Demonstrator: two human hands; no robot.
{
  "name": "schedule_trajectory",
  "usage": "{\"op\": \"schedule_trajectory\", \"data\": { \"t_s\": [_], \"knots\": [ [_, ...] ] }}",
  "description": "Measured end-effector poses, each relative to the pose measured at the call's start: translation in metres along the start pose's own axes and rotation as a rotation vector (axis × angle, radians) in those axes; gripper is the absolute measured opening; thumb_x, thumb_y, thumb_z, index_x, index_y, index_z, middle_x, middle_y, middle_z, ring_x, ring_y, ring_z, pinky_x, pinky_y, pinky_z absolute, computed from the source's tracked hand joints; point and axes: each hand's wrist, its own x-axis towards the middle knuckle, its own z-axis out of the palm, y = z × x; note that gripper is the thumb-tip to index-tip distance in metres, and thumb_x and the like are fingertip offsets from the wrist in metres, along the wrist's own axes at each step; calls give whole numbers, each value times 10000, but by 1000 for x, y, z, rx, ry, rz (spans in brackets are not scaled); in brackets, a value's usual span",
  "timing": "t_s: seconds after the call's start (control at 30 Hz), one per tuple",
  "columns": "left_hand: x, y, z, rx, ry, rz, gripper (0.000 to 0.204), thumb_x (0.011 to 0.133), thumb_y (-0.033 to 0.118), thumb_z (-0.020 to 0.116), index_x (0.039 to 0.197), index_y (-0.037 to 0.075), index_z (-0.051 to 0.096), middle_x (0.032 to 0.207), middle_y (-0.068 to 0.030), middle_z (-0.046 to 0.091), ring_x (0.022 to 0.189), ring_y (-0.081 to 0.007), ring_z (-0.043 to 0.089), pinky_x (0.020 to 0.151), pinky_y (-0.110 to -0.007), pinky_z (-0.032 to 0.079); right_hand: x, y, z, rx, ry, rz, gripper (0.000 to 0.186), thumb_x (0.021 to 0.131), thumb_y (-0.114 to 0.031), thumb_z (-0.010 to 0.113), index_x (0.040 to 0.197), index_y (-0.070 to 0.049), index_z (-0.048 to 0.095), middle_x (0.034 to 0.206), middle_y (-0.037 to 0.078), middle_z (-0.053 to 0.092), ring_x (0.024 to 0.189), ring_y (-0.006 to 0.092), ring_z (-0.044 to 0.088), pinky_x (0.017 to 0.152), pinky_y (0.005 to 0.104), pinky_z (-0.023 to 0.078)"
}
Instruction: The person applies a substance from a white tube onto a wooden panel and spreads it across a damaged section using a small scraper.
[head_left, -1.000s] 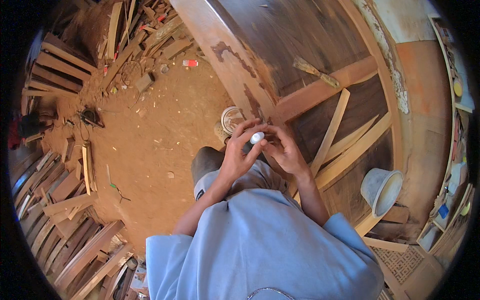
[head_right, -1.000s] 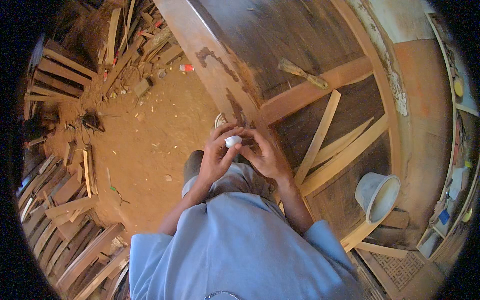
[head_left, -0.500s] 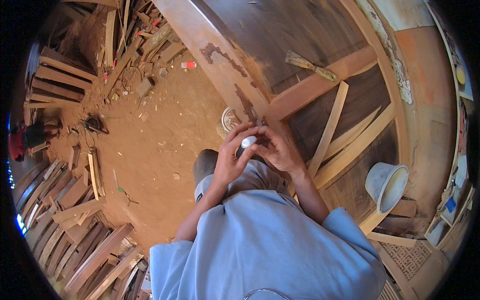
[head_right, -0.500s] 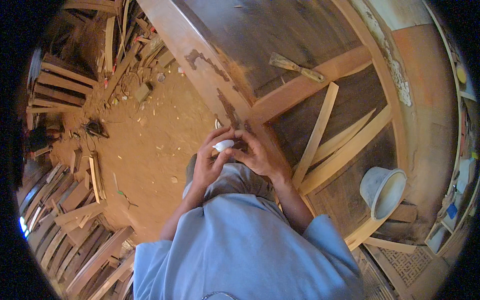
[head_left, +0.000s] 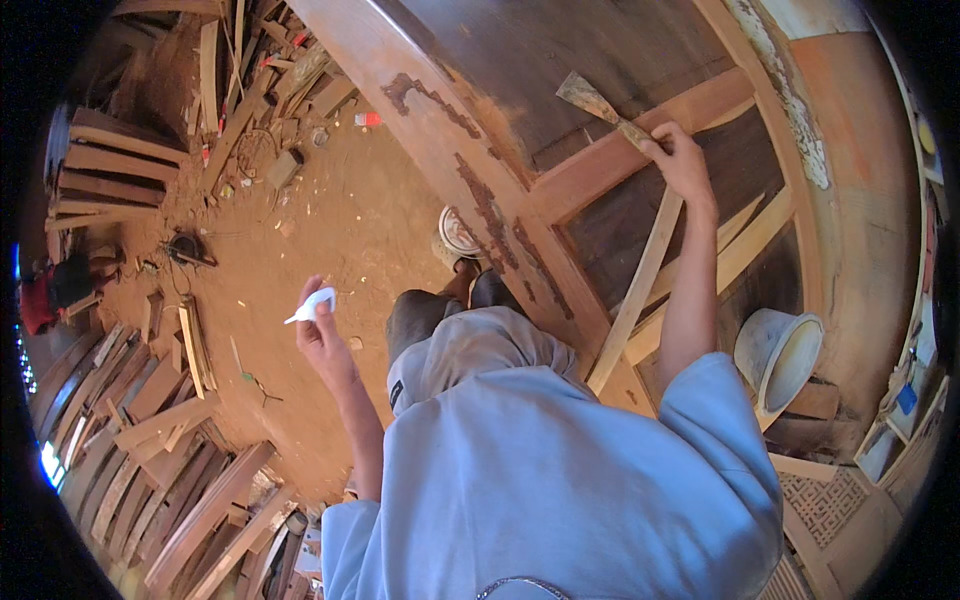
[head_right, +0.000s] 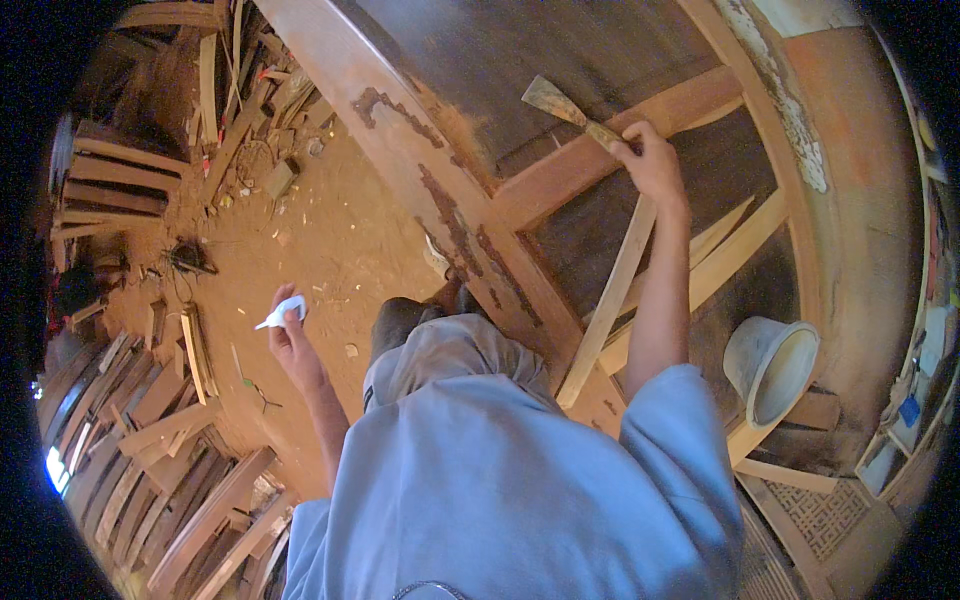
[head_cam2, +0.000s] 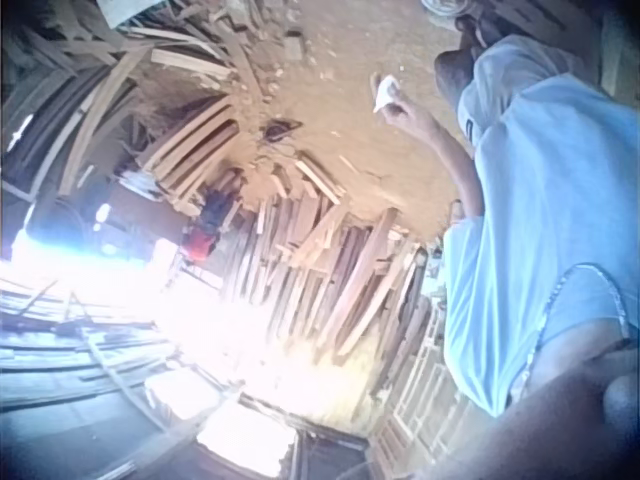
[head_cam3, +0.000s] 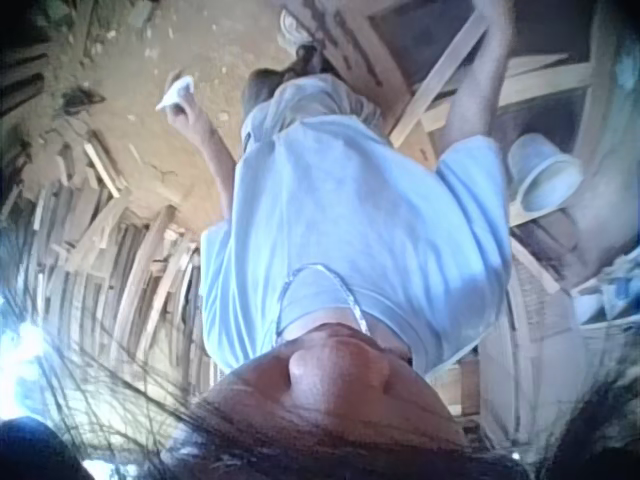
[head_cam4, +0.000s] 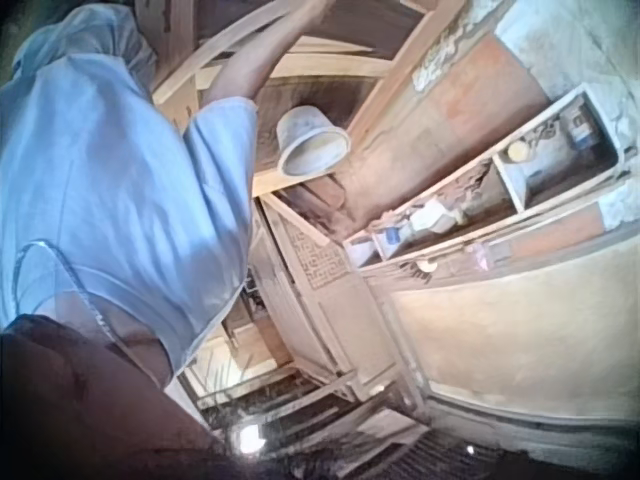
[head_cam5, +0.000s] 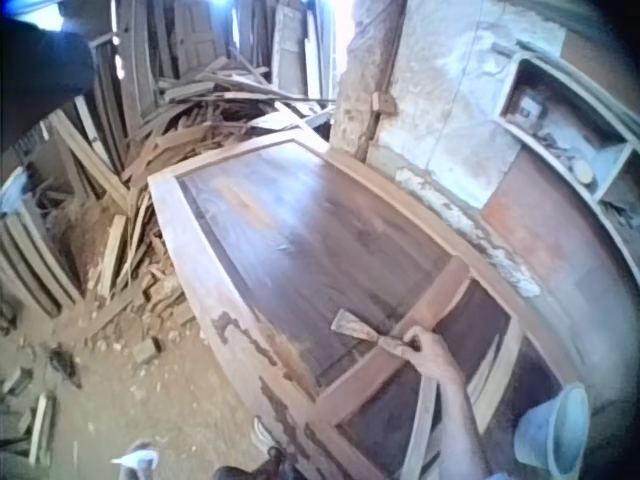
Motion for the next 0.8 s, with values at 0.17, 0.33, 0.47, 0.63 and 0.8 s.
{"op": "schedule_trajectory", "data": {
  "t_s": [0.17, 0.33, 0.47, 0.63, 0.8],
  "knots": [
    [-8, -32, -46, 15, 217, -71, 376, 1013, 238, 530, 1290, -15, 558, 1243, -101, 619, 1089, -168, 590, 903, -303, 474, -16, -13, 7, 471, 91, -1, 320, 923, -264, 666, 1120, -23, 590, 882, 63, 651, 869, 156, 604, 805, 322, 470],
    [-17, -35, -52, -49, 296, -120, 392, 1019, 272, 522, 1302, 1, 547, 1241, -97, 615, 1055, -146, 582, 852, -285, 480, -21, -40, 5, 802, 99, 88, 246, 923, -211, 677, 1082, -31, 621, 748, -15, 553, 651, 50, 484, 551, 230, 379],
    [-18, -34, -37, 3, 260, -159, 390, 1020, 273, 523, 1305, 7, 543, 1240, -101, 618, 1052, -141, 580, 847, -278, 480, -5, -58, 22, 1137, 367, 50, 226, 916, -226, 696, 1026, -39, 633, 738, -25, 562, 562, 32, 474, 459, 209, 355],
    [-14, -27, -18, -54, 186, -165, 392, 1018, 265, 529, 1312, 6, 542, 1251, -111, 619, 1068, -148, 583, 865, -280, 483, 23, -86, 65, 1070, 456, -260, 206, 928, -186, 676, 1029, -15, 620, 859, 59, 678, 727, 116, 656, 581, 249, 511],
    [-14, -29, -13, -24, 147, -150, 388, 1012, 249, 538, 1306, -4, 550, 1250, -113, 620, 1086, -158, 588, 886, -290, 487, -28, -119, 50, 718, 294, -524, 179, 967, -129, 602, 1019, 36, 648, 953, 61, 682, 817, 94, 652, 687, 243, 543]
  ]
}}
